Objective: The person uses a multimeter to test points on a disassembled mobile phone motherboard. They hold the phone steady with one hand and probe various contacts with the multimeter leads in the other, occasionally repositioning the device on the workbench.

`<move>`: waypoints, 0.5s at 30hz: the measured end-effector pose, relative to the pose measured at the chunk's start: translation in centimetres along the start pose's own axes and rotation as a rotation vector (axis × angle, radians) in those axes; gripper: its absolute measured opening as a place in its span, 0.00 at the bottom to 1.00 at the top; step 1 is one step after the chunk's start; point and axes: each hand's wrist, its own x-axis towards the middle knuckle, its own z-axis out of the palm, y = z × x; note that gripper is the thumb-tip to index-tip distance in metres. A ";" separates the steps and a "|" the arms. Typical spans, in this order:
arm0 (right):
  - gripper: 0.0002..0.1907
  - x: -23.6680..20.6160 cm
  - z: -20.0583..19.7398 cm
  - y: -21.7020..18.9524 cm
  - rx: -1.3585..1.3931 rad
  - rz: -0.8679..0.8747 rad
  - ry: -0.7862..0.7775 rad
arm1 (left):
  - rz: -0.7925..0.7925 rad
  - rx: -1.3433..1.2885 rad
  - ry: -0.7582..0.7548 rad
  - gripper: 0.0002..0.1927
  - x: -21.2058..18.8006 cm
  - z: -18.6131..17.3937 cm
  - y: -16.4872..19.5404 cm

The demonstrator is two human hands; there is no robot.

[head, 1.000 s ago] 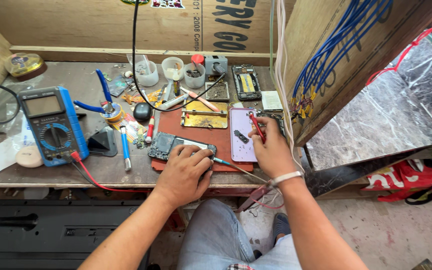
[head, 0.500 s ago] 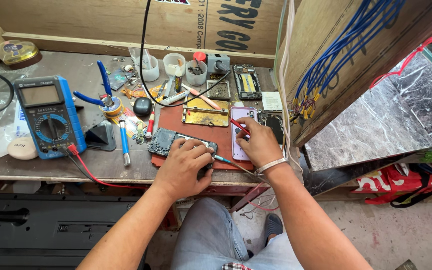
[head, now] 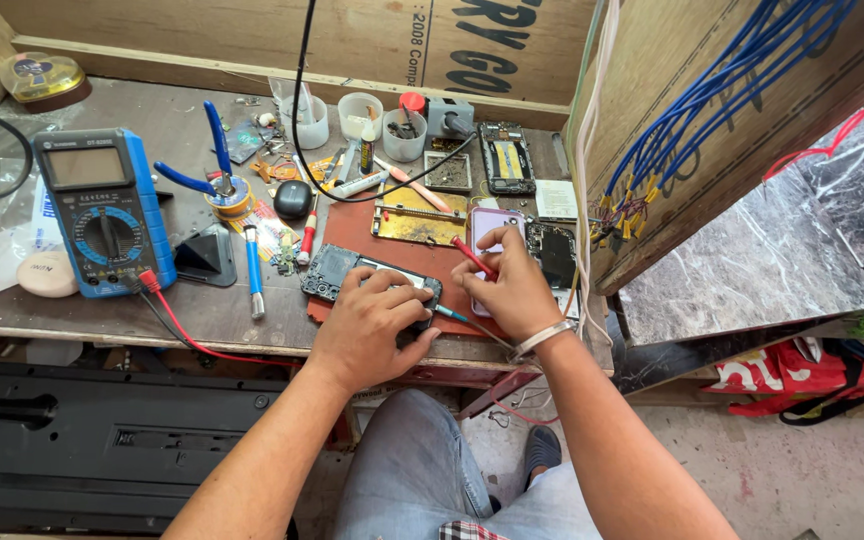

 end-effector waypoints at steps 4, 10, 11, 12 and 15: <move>0.17 0.0 0.7 0.5 0.114 -0.028 -0.147 | -0.016 0.006 0.012 0.12 0.0 0.0 -0.1; 0.13 -0.4 1.7 0.6 0.025 -0.148 -0.155 | -0.030 -0.018 0.014 0.09 -0.2 -0.1 -0.2; 0.13 -0.5 1.8 0.5 -0.020 -0.155 -0.140 | -0.027 -0.016 0.021 0.09 -0.3 -0.1 -0.3; 0.13 -0.5 1.9 0.5 -0.066 -0.161 -0.125 | -0.024 -0.015 0.027 0.08 -0.4 0.0 -0.3; 0.11 -0.6 2.1 0.4 -0.059 -0.178 -0.104 | -0.014 -0.001 0.035 0.08 -0.5 0.1 -0.4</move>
